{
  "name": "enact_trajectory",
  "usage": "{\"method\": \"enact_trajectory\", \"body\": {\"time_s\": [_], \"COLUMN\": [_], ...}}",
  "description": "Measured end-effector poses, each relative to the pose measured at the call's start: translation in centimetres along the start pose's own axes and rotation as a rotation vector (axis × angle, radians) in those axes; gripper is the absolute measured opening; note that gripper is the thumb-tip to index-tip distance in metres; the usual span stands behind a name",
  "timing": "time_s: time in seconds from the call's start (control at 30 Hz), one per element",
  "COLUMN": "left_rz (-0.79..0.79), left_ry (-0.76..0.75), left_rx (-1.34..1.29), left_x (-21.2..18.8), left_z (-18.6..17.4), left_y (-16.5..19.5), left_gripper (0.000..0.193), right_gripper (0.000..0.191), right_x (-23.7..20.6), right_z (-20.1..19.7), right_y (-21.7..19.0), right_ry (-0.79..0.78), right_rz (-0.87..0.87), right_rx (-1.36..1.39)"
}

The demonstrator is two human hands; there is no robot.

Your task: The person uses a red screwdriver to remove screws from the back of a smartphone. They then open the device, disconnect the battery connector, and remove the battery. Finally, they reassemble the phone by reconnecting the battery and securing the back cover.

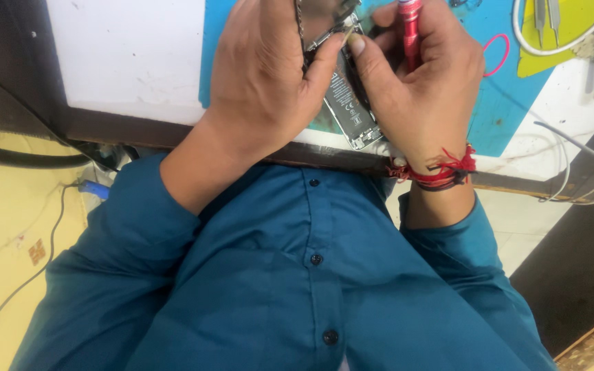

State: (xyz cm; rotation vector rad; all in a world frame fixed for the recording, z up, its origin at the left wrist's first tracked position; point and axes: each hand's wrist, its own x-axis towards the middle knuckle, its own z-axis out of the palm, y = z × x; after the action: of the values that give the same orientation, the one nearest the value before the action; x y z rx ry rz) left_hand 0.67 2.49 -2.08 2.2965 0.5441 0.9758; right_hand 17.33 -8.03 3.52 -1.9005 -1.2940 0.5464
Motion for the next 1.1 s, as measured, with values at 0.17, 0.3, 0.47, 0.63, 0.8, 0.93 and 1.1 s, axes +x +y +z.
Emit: {"method": "enact_trajectory", "body": {"time_s": [0.17, 0.3, 0.47, 0.63, 0.8, 0.93, 1.1], "left_rz": [0.008, 0.035, 0.007, 0.012, -0.023, -0.038, -0.033], "left_ry": [-0.006, 0.003, -0.006, -0.007, -0.02, -0.024, -0.017], "left_rx": [-0.024, -0.014, -0.01, -0.029, -0.019, -0.031, -0.04], "left_x": [0.0, -0.1, -0.1, 0.0, -0.1, 0.1, 0.3], "left_z": [0.2, 0.1, 0.1, 0.1, -0.1, -0.2, -0.3], "left_y": [-0.2, -0.3, -0.2, -0.2, 0.1, 0.1, 0.3], "left_gripper": [0.083, 0.088, 0.088, 0.085, 0.076, 0.073, 0.073], "right_gripper": [0.019, 0.021, 0.024, 0.022, 0.02, 0.02, 0.018], "right_x": [0.0, -0.1, 0.1, 0.4, -0.1, -0.1, 0.1], "right_z": [0.0, 0.1, 0.0, -0.1, 0.4, 0.5, 0.3], "right_y": [0.2, 0.1, -0.3, -0.7, -1.1, -1.2, -1.4], "right_ry": [0.017, 0.013, 0.011, 0.01, 0.051, 0.059, 0.039], "right_rz": [0.039, -0.001, 0.04, 0.003, -0.014, -0.022, -0.045], "right_rx": [-0.039, -0.009, -0.016, -0.028, -0.128, -0.149, -0.139]}}
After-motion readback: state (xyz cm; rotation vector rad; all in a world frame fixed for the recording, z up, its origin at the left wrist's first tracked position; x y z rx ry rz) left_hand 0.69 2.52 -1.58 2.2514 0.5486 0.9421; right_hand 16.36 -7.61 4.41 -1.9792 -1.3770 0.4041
